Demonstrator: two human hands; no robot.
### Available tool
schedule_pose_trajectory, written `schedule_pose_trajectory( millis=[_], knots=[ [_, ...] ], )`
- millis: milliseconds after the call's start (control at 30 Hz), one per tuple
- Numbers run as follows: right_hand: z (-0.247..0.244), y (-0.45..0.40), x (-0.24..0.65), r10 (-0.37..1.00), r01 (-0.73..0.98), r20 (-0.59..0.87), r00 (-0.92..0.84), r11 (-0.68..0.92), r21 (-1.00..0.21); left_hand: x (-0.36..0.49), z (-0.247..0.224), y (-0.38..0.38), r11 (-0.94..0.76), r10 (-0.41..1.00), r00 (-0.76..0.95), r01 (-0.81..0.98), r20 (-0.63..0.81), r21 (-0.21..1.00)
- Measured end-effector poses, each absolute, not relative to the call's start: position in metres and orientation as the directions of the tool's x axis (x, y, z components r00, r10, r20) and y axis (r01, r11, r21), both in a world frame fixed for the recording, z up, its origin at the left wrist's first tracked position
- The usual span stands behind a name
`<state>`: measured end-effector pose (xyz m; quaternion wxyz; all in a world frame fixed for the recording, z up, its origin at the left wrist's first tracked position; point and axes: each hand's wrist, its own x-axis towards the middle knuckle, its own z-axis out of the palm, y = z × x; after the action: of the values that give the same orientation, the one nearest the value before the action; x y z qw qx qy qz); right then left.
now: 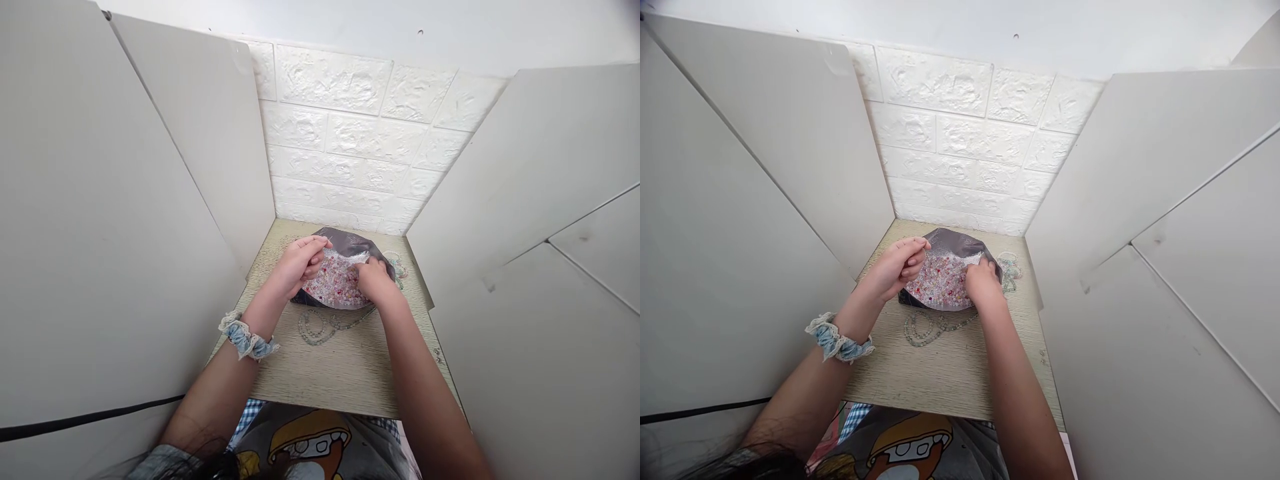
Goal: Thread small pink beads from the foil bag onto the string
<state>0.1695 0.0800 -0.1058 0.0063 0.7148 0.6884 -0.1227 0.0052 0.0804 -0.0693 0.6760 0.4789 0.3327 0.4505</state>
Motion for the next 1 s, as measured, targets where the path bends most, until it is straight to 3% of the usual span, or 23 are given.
schedule_pose_trajectory(
  millis=[1000],
  knots=[
    [-0.114,0.089,0.167,0.967,0.989,-0.249,0.062,-0.093,-0.115,0.005,-0.069,0.079,0.116,0.918,0.395,-0.216,-0.021,0.969]
  ],
)
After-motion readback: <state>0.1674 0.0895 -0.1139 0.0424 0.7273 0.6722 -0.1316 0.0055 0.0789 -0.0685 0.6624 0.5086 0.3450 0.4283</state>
